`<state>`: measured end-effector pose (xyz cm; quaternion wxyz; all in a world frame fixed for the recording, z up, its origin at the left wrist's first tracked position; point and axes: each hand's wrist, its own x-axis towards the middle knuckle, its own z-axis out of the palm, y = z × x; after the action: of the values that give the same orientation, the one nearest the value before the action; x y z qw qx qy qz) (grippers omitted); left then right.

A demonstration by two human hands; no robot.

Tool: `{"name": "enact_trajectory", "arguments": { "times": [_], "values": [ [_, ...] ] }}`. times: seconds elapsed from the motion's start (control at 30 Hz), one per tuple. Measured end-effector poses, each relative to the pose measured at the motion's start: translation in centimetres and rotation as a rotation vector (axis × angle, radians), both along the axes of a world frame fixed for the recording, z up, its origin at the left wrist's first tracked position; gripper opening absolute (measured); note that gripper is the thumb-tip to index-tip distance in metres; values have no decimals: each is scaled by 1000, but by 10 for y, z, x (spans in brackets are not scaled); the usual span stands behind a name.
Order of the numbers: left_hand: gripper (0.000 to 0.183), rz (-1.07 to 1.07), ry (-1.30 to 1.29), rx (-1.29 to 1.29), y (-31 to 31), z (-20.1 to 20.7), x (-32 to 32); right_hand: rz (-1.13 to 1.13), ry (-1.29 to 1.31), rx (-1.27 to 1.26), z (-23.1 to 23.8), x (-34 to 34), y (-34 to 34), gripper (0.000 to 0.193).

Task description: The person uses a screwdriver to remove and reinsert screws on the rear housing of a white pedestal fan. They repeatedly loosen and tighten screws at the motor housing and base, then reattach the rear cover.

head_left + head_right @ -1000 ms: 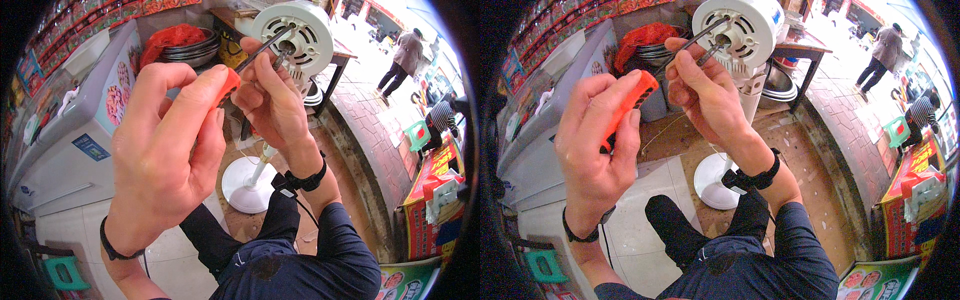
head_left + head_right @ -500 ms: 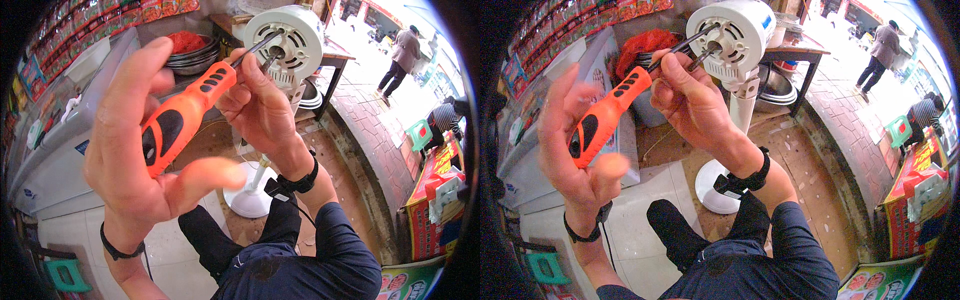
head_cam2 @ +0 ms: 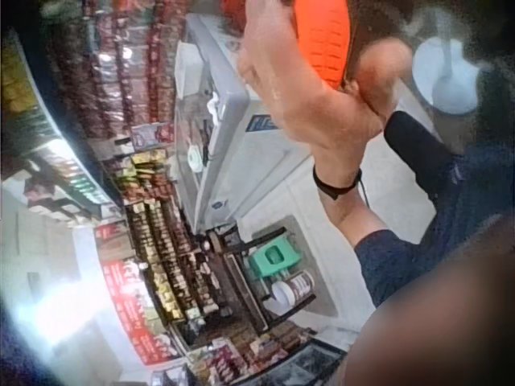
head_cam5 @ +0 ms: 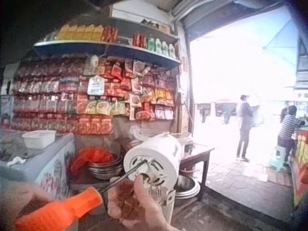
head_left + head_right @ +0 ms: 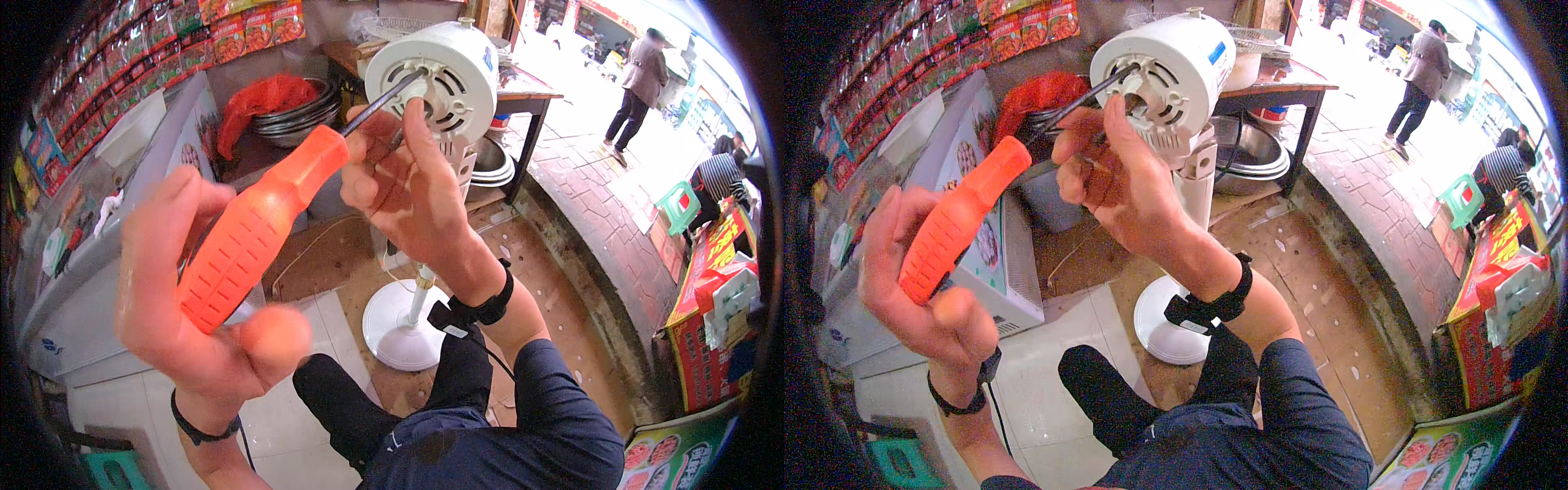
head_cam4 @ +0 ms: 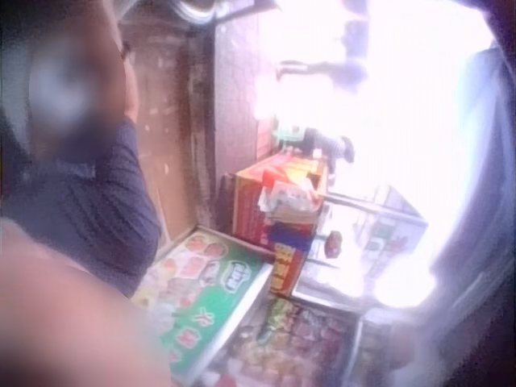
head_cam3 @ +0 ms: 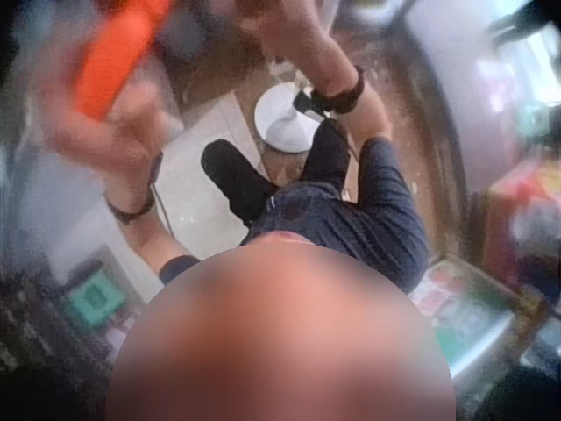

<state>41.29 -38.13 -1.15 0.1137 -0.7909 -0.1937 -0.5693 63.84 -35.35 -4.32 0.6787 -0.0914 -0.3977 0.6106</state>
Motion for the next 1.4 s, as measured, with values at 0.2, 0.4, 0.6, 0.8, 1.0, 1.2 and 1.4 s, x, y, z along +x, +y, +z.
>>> {"name": "enact_trajectory", "arguments": {
  "times": [0.2, 0.4, 0.6, 0.8, 1.0, 1.2, 1.4],
  "values": [
    [85, 101, -9, 95, 5, -13, -7, 26, 83, 38, -3, 8, 7, 68],
    [62, 73, -25, 170, 5, -8, -6, 48, 131, -10, -7, 12, 12, 63],
    [55, 28, 73, 187, 11, 0, -9, 56, 180, -57, -3, 11, 13, 59],
    [55, 94, 34, 135, 22, -7, -14, -6, 115, -67, 0, 9, 12, 65],
    [53, -83, 9, -25, 24, -7, -23, 3, 108, -55, -1, 11, 13, 64],
    [56, 143, 79, 105, 23, -5, -20, -43, 75, -70, 2, 10, 10, 65],
    [77, 44, 84, 153, 21, -4, -11, -39, 117, -88, 1, 11, 9, 65]
  ]
}}
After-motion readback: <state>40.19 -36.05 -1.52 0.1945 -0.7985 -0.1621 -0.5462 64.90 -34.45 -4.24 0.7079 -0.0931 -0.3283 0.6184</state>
